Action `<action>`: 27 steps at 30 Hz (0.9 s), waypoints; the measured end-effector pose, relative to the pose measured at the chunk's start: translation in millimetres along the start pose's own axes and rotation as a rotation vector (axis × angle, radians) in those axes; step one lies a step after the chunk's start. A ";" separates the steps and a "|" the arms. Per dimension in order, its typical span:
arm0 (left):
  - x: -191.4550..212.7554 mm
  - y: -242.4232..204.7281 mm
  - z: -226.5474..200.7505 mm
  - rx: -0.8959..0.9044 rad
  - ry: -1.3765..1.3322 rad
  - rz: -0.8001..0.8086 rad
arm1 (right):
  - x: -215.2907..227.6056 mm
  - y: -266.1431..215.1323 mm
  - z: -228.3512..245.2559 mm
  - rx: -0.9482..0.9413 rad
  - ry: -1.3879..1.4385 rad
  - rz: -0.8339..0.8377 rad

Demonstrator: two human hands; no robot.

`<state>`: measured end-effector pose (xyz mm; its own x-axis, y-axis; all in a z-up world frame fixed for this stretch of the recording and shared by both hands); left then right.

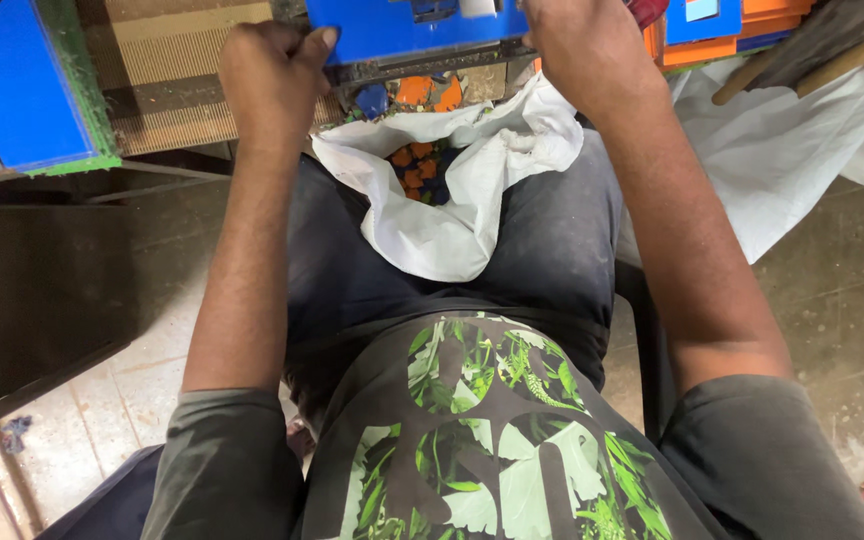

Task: The person repeatedly places colored plastic frames under a press machine, activates the press to cut out shapes, and collects the cut pieces into a white sack. The person handles orange, red, blue, and green frames one at a time.

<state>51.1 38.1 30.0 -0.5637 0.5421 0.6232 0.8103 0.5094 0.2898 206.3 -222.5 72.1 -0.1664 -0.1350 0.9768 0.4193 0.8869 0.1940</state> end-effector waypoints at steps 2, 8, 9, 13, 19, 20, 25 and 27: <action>11.1 -3.0 -9.4 -0.037 -0.076 0.100 | 19.1 -8.6 12.9 0.019 0.030 0.007; 35.5 -68.8 -39.0 0.287 -0.481 0.621 | 67.1 -111.1 41.6 0.074 0.634 0.235; 30.7 -80.0 -50.5 0.282 -0.569 0.665 | 77.8 -131.6 36.9 0.098 0.757 0.209; 32.9 -97.6 -86.7 0.089 -0.625 0.641 | 96.1 -221.6 -9.1 -0.368 1.065 0.156; 85.5 -47.6 -58.8 0.141 -0.507 0.163 | 65.7 -295.4 -83.0 -0.899 0.683 -0.259; 93.2 -43.0 -53.9 0.124 -0.436 0.104 | 54.3 -295.1 -95.0 -0.921 0.689 -0.266; 101.6 -46.8 -37.0 0.211 -0.283 0.066 | 14.4 -257.1 -127.9 -0.714 0.401 -0.235; 103.9 -49.8 -32.0 0.204 -0.200 0.056 | 3.8 -241.8 -142.0 -0.718 0.380 -0.231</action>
<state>-42.7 47.7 103.6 -0.5559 0.6837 0.4727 0.8035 0.5877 0.0948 231.0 -500.2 41.8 -0.0602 -0.5322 0.8445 0.8985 0.3396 0.2781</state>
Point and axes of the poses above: each hand's wrist, its own y-axis towards the middle knuckle, its own x-axis out of the back of the hand, z = x × y, the point moved 6 cm from there along y, towards the middle knuckle, and after that the axes turned 3 degrees about -x, right-handed, at the moved point
